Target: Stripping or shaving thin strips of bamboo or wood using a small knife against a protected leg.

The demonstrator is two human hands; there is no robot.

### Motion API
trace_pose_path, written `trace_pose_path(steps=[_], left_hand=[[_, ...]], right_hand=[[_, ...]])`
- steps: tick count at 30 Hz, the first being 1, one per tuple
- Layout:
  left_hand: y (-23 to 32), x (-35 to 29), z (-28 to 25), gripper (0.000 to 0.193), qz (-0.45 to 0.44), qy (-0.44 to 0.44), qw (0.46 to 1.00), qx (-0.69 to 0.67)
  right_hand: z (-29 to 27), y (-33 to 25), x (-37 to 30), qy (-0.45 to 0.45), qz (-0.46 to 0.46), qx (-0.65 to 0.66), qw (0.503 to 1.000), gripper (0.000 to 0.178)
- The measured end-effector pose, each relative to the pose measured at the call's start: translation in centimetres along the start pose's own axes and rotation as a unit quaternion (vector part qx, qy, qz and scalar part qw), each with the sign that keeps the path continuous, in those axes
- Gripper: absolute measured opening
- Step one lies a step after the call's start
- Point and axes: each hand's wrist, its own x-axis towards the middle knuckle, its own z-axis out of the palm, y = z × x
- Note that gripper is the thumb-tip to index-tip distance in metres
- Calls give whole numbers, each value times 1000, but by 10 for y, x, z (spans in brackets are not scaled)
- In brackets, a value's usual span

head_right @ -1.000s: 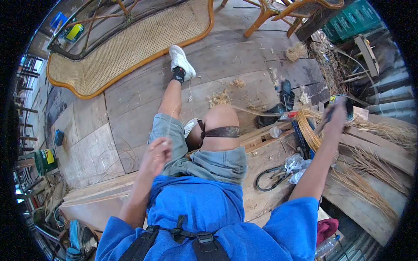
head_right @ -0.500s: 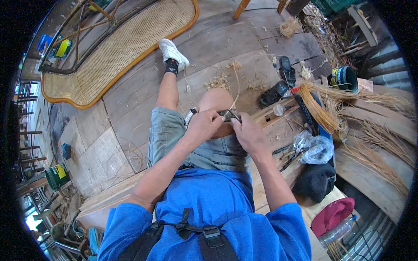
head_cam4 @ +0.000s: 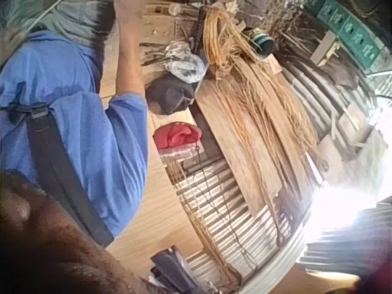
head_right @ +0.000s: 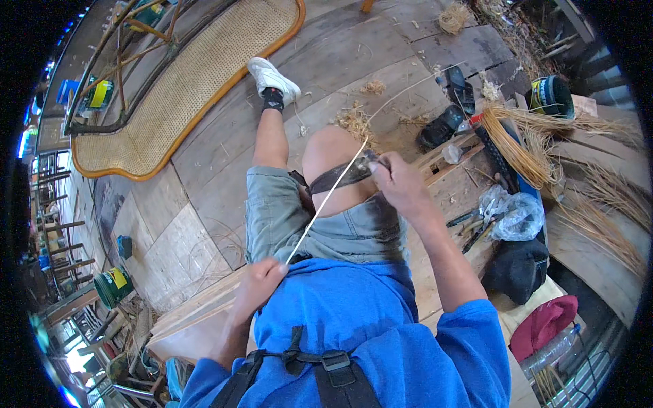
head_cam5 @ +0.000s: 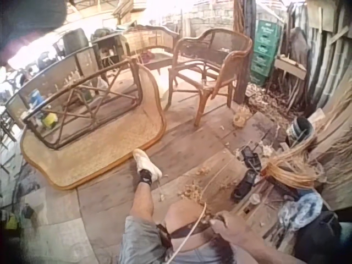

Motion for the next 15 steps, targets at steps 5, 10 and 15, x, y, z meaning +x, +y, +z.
trace_pose_path(steps=[5, 10, 15], left_hand=[[50, 93, 22, 35, 100, 10, 991, -94], [57, 133, 45, 36, 94, 42, 990, -101], [1, 72, 18, 36, 30, -60, 994, -89]], right_hand=[[4, -6, -14, 41, -10, -51, 998, 34], [28, -35, -31, -16, -29, -192, 981, 33], [34, -26, -25, -17, -17, -238, 971, 32]])
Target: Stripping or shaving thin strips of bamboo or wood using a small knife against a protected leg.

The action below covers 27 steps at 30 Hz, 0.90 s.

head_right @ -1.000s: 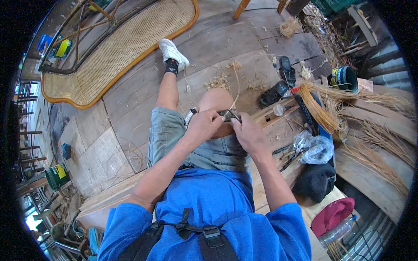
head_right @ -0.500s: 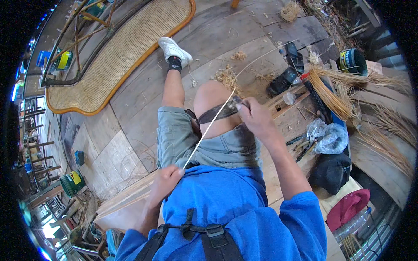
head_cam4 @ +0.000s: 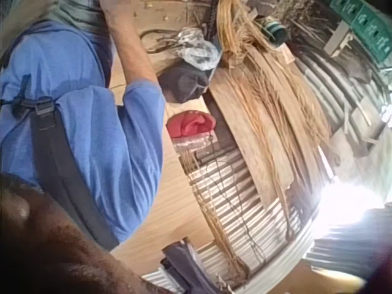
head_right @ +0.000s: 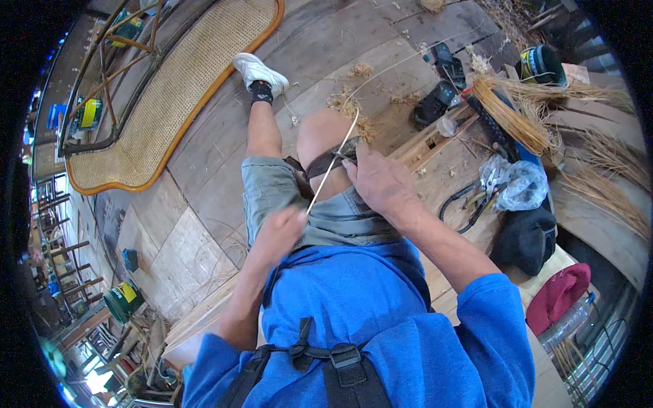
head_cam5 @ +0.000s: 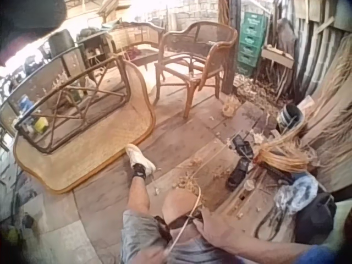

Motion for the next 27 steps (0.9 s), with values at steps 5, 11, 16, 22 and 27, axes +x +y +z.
trace_pose_path(steps=[5, 11, 16, 22, 27], left_hand=[[-78, -149, -55, 37, -133, -52, 984, -105], [-106, -230, -66, 34, -231, -32, 861, -452], [-23, -108, -34, 28, -50, -66, 973, -214], [47, 55, 22, 28, 129, 66, 983, 109], [33, 37, 16, 27, 176, 90, 971, 134]], right_hand=[[7, 9, 2, 59, -11, -39, 997, 30], [9, 28, 14, 49, -2, 77, 996, 32], [-12, 77, -3, 88, 89, 377, 918, 35], [-8, 31, -8, 116, -6, 180, 977, 31], [10, 17, -2, 100, -41, 15, 994, 29]])
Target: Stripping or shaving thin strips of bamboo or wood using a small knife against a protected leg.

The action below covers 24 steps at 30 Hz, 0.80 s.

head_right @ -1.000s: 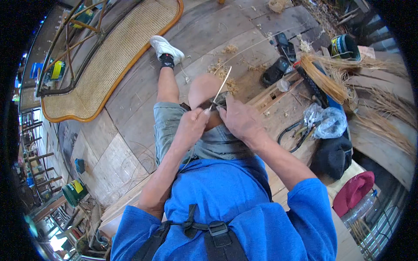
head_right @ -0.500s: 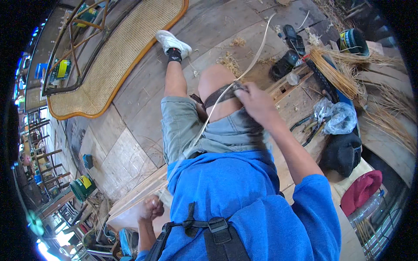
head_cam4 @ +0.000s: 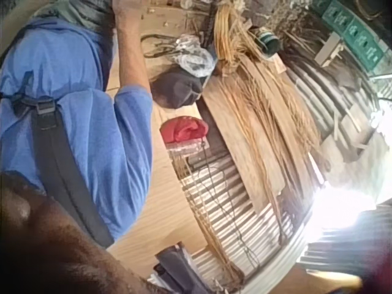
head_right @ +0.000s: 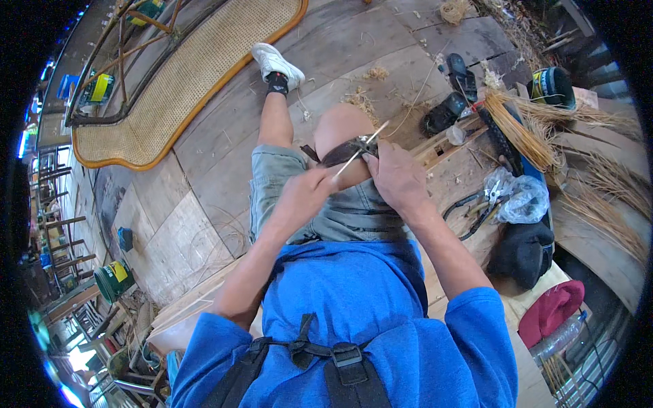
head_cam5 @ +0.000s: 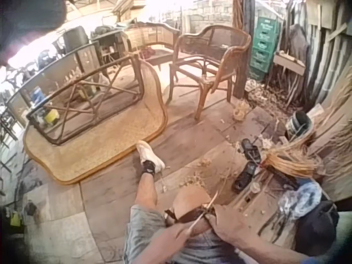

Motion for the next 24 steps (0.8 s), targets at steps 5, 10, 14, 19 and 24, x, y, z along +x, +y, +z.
trace_pose_path(steps=[5, 10, 14, 19, 24], left_hand=[[-42, -113, -47, 26, -195, -94, 976, 13], [-11, -100, -39, 28, -193, -56, 979, -15], [10, -9, -5, 30, -74, -7, 997, -34], [0, 29, 12, 30, -38, -2, 999, 20], [-39, -74, -36, 30, -166, -55, 985, 1]], right_hand=[[-14, 6, 5, -68, 1, -28, 997, 29], [-40, 14, 15, -93, 24, 83, 992, 34], [-42, 10, 8, -59, 71, 95, 991, 43], [-28, -24, 14, -137, 91, 11, 986, 45], [-25, -7, 16, -169, 122, 20, 978, 48]])
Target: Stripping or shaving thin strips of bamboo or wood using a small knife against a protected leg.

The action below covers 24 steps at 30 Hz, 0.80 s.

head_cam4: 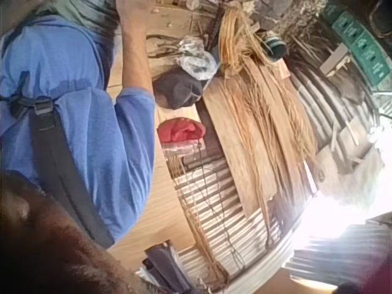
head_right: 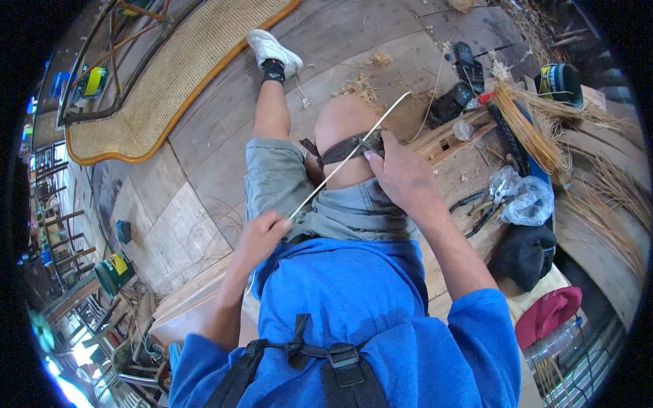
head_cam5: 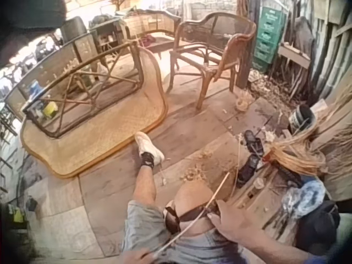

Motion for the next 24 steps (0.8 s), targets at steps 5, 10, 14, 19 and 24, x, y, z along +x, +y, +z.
trace_pose_path(steps=[5, 10, 14, 19, 24], left_hand=[[16, -24, 2, 31, -77, -21, 994, -68], [60, 62, 28, 31, 93, 21, 993, -76], [86, 101, 43, 31, 109, 28, 992, -54], [47, 51, 22, 29, 62, -36, 994, -82], [-5, -46, -21, 31, -73, -99, 987, -102]], right_hand=[[6, 36, 18, 22, -89, 183, 979, 44], [1, 25, 8, 60, -47, 144, 987, 46], [11, 0, -2, 8, -35, -19, 999, 47], [14, -6, -1, 28, -7, -52, 998, 43], [15, 1, -1, 21, 5, -72, 997, 42]])
